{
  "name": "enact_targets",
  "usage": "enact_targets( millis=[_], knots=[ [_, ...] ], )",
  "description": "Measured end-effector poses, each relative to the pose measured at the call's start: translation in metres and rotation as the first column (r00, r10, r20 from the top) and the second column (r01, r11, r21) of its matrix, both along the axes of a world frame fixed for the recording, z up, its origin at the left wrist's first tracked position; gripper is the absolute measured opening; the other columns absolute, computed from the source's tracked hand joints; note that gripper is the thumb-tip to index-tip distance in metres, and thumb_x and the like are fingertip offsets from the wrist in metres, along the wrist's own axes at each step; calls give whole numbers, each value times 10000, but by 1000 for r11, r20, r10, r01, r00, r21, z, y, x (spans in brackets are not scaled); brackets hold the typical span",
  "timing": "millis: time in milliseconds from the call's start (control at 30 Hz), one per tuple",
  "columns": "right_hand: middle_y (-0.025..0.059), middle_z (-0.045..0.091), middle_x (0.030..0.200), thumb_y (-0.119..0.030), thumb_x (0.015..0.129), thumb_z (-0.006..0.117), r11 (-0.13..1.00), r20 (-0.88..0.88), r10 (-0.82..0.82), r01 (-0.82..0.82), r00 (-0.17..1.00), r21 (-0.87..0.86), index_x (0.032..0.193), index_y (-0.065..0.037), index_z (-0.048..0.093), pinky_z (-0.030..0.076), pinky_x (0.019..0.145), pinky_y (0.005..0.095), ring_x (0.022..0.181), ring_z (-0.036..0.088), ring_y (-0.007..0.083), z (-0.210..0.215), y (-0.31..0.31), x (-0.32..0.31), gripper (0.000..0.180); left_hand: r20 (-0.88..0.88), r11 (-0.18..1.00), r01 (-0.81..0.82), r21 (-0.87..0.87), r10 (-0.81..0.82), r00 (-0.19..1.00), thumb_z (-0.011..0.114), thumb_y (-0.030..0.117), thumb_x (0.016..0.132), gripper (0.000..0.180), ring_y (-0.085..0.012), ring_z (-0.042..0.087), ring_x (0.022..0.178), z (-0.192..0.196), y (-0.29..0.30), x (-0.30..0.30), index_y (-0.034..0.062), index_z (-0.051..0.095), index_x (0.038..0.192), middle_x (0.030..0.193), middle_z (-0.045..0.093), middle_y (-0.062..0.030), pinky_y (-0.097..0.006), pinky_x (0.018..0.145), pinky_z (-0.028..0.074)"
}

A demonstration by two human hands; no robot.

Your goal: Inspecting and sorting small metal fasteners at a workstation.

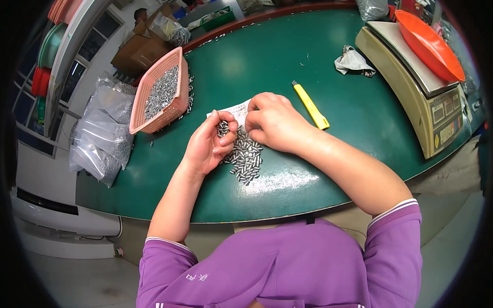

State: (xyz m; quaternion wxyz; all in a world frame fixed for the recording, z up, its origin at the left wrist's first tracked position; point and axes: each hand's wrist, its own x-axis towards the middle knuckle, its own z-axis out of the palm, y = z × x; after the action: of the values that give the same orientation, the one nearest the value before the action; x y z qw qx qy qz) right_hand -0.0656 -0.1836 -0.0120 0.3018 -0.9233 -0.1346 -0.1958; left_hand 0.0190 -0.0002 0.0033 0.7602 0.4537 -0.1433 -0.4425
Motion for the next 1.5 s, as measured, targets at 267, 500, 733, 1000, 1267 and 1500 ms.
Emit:
enact_targets(
  millis=[267, 500, 733, 1000, 1267, 1500],
  knots=[
    [83, 547, 990, -100, 698, 653, 982, 243, 3, 43, 970, -185, 759, -73, 622, 359, 961, 445, 1068, 493, 273, -9, 6, 4, 74, 28, 999, 29, 13, -29, 999, 413, 204, 995, 195, -65, 391, 570, -2, 1, 1, 28, 495, 1011, 879, 524, -78, -158, 407, 293],
    [84, 545, 988, -90, 710, 645, 997, 195, 26, -11, 980, -77, 765, -60, 602, 363, 958, 445, 1066, 493, 276, -6, 3, 2, 76, 17, 1000, 12, 22, -13, 1000, 438, 197, 986, 177, -60, 390, 558, 0, -1, -1, 34, 502, 1013, 878, 527, -73, -153, 403, 287],
    [84, 550, 1069, -81, 778, 656, 997, 168, -25, 13, 985, 74, 864, -68, 587, 392, 947, 412, 1132, 489, 300, 11, 2, 3, 112, 109, 996, 39, 74, -47, 993, 548, 175, 939, 171, -36, 392, 568, 0, 1, -1, 42, 494, 1031, 865, 529, -43, -145, 413, 271],
    [65, 550, 1031, -74, 797, 652, 982, 249, 38, -82, 968, 170, 893, -74, 620, 421, 911, 386, 1087, 520, 278, 15, 6, 4, 101, 102, 988, 102, 115, -113, 988, 567, 152, 928, 178, -27, 375, 558, 1, 1, -4, 41, 491, 1046, 855, 526, -36, -143, 412, 254],
    [68, 548, 1026, -46, 771, 652, 989, 173, -39, 13, 984, 149, 901, -85, 632, 432, 890, 383, 1037, 525, 271, 9, 2, 3, 138, 74, 996, 78, 36, -81, 994, 455, 181, 964, 155, -50, 380, 543, 2, 1, -2, 35, 508, 954, 852, 533, -59, -157, 397, 255],
    [76, 535, 1055, -50, 727, 664, 1000, 125, 11, -14, 992, 23, 905, -88, 634, 391, 941, 416, 1087, 499, 284, 3, 2, 1, 185, 78, 996, 83, 33, -85, 993, 389, 257, 986, 260, -74, 389, 572, 0, 3, 2, 25, 505, 964, 869, 527, -71, -165, 412, 272]
  ],
)
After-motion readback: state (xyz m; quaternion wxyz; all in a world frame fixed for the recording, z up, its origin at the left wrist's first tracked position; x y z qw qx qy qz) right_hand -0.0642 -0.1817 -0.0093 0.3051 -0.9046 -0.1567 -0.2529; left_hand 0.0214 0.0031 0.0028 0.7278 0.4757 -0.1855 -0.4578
